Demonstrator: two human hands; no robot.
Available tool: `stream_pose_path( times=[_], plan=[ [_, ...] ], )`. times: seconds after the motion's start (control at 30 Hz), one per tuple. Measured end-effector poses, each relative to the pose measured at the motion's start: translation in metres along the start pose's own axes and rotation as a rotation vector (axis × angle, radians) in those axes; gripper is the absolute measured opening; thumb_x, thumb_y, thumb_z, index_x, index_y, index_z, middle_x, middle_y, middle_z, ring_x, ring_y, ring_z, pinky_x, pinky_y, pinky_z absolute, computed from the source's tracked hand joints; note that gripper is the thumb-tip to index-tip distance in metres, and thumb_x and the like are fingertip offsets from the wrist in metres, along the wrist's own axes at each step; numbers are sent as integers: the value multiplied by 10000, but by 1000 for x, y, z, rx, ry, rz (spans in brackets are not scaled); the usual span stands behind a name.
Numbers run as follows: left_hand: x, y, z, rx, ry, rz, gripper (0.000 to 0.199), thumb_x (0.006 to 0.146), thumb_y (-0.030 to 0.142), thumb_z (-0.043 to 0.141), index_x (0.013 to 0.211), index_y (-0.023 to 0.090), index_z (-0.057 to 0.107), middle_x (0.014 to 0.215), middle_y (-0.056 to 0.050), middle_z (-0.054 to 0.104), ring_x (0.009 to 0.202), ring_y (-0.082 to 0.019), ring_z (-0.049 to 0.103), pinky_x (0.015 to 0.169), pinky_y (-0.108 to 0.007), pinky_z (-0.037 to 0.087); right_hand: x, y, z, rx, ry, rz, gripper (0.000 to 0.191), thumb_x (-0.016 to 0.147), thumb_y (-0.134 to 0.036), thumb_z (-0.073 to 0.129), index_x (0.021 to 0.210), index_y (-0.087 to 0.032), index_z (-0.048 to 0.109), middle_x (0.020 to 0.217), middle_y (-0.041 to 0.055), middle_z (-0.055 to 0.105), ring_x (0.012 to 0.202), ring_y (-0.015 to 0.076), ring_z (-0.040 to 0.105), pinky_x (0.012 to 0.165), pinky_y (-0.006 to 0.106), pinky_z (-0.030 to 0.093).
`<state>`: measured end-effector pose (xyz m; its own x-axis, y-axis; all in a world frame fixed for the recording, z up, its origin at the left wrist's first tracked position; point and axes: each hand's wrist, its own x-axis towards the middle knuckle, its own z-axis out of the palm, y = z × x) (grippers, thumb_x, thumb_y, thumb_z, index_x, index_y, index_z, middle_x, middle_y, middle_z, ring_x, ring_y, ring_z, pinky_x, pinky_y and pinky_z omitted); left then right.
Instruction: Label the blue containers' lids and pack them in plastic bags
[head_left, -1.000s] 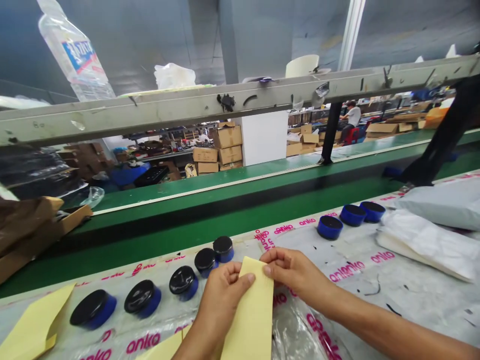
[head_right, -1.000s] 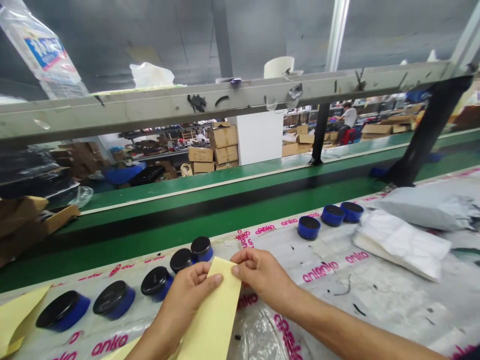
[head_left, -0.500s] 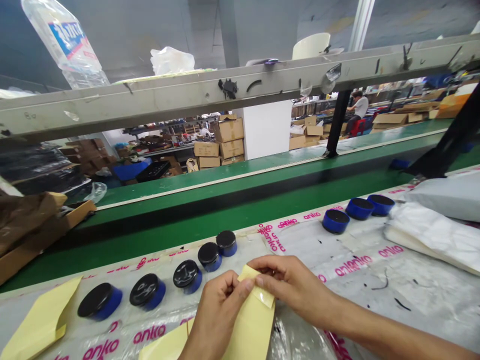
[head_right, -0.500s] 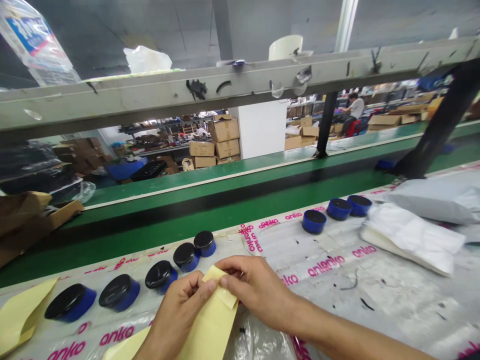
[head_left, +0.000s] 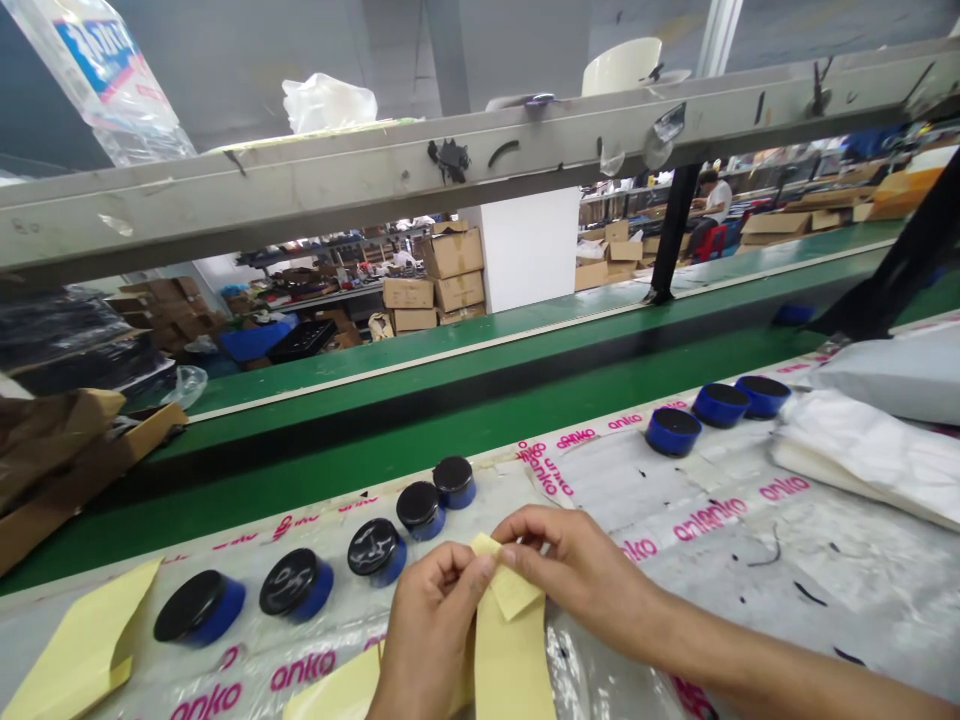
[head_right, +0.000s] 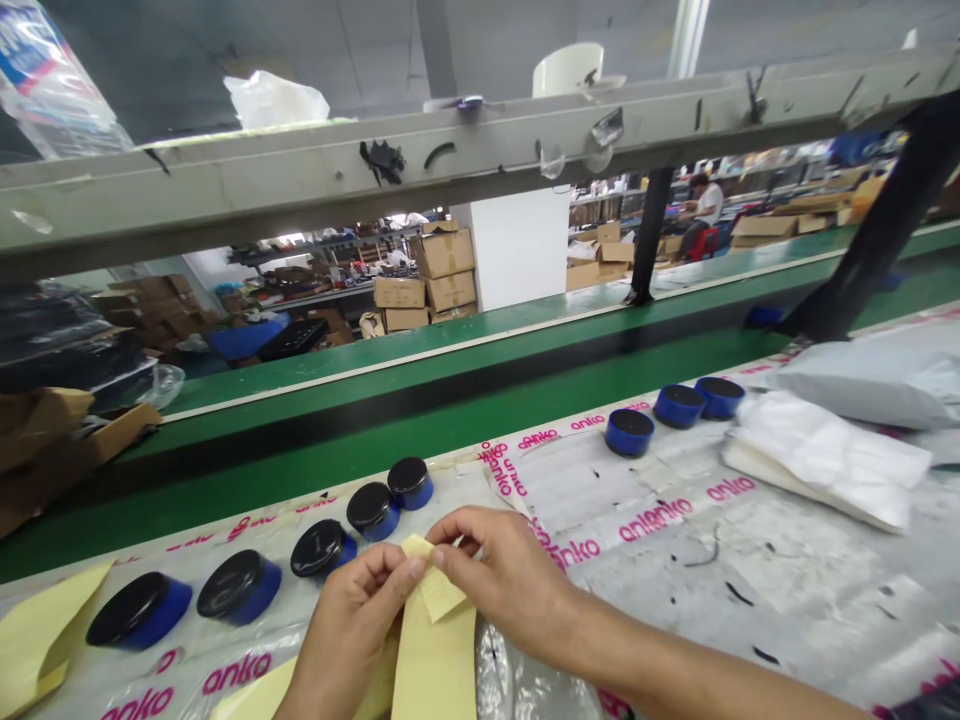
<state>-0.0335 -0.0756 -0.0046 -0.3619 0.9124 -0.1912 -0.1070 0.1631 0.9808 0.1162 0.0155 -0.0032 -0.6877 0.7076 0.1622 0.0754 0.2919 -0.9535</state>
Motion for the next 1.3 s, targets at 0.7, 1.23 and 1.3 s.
stream_pose_path(
  times=[0.7, 1.23, 1.3],
  plan=[
    [-4, -1, -3, 274, 70, 63, 457, 741, 594, 736, 662, 166, 592, 589, 23, 509, 557, -103, 399, 495, -196, 310, 9, 9, 1, 209, -12, 127, 132, 776, -160, 652, 902, -168, 692, 778, 4, 676, 673, 111, 579, 553, 192, 430],
    [-7, -1, 1, 347, 103, 131, 436, 777, 560, 708, 629, 179, 557, 597, 42, 458, 577, -109, 377, 539, -207, 311, 8, 7, -1, 99, -15, 158, 123, 714, -101, 587, 757, -168, 681, 654, -26, 619, 593, 84, 518, 504, 169, 384],
    [-7, -1, 1, 355, 100, 135, 440, 781, 562, 703, 628, 179, 551, 601, 41, 457, 581, -109, 377, 534, -207, 307, 7, 6, -1, 89, -8, 162, 124, 713, -102, 585, 755, -168, 681, 660, -24, 624, 602, 86, 522, 509, 169, 386]
  ],
)
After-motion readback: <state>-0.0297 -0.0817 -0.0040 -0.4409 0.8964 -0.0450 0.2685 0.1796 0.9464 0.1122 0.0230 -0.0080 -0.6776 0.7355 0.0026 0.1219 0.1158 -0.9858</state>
